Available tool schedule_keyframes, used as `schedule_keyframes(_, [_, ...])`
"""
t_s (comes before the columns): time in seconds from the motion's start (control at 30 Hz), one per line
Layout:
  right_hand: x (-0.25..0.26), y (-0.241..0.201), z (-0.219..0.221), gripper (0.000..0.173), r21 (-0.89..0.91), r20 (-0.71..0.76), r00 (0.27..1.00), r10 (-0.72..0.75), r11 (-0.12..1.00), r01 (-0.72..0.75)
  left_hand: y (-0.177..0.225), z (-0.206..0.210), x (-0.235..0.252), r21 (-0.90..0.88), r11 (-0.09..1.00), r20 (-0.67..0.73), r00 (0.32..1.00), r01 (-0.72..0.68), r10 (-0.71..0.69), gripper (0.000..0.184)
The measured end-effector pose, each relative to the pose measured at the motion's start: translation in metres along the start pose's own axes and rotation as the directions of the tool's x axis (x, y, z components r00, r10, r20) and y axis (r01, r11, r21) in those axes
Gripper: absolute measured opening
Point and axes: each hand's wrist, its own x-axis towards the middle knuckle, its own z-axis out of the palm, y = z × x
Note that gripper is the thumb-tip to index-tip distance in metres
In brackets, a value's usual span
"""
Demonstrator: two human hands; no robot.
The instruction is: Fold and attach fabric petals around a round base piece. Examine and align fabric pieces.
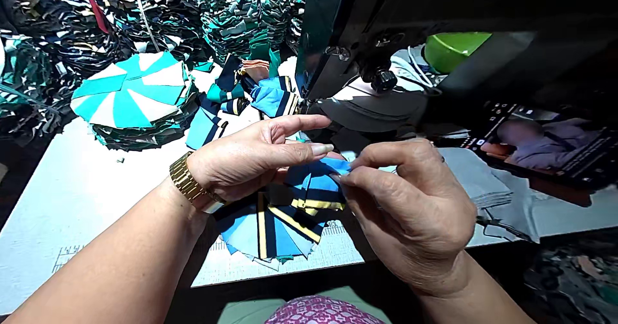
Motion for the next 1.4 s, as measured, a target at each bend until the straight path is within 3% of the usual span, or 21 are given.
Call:
schedule_keyframes(0.27, [0.006,-0.003,0.007,0.005,0.014,0.03,1.0,-0.005,1.0,0.004,-0.003,0.007,-0.001,0.112,0.994,-0.068,0.998,-0.006,0.014,0.056])
schedule_keyframes(0.4, [0.013,-0.006,0.006,0.011,0.03,0.026,0.994,0.107,0.994,-0.107,-0.006,0.006,-0.002,0.08,0.996,-0.062,0.997,-0.031,0.036,0.06])
schedule_keyframes(0.57, [0.018,-0.005,0.004,0.019,0.158,0.091,0.961,0.263,0.949,-0.274,-0.007,0.012,-0.006,0.14,0.989,-0.197,0.977,-0.049,0.076,0.034])
schedule_keyframes(0.67, [0.019,-0.004,0.001,0.016,0.21,0.107,0.936,0.334,0.913,-0.35,-0.002,0.011,-0.005,0.147,0.989,-0.236,0.972,0.011,0.024,0.041])
schedule_keyframes(0.8, [0.017,-0.005,0.003,0.012,0.278,0.136,0.904,0.405,0.86,-0.427,0.002,0.012,-0.005,0.003,0.989,-0.234,0.961,0.149,-0.145,0.044])
schedule_keyframes(0.87, [0.016,-0.005,0.004,0.012,0.309,0.137,0.899,0.416,0.844,-0.438,-0.001,0.011,-0.006,0.027,0.995,-0.19,0.977,0.099,-0.092,0.044])
schedule_keyframes(0.93, [0.017,-0.006,0.003,0.013,0.352,0.147,0.89,0.431,0.818,-0.454,-0.002,0.012,-0.006,0.143,0.988,-0.186,0.982,0.049,-0.022,0.031])
schedule_keyframes(1.03, [0.018,-0.006,0.002,0.019,0.46,0.178,0.842,0.51,0.713,-0.529,-0.001,0.007,-0.004,0.242,0.97,-0.165,0.986,0.029,0.012,0.014])
schedule_keyframes(1.17, [0.016,-0.006,-0.001,0.041,0.611,0.329,0.706,0.627,0.429,-0.666,-0.002,0.004,-0.003,0.235,0.971,-0.159,0.983,-0.048,0.087,0.015])
schedule_keyframes(1.23, [0.013,-0.007,-0.001,0.038,0.639,0.384,0.661,0.644,0.331,-0.694,-0.002,0.004,-0.002,0.231,0.971,-0.158,0.982,-0.063,0.101,0.015])
schedule_keyframes(1.4, [0.013,-0.004,-0.001,0.014,0.67,0.28,0.678,0.68,0.367,-0.645,-0.002,0.002,-0.001,0.338,0.938,-0.133,0.983,-0.074,0.126,0.006])
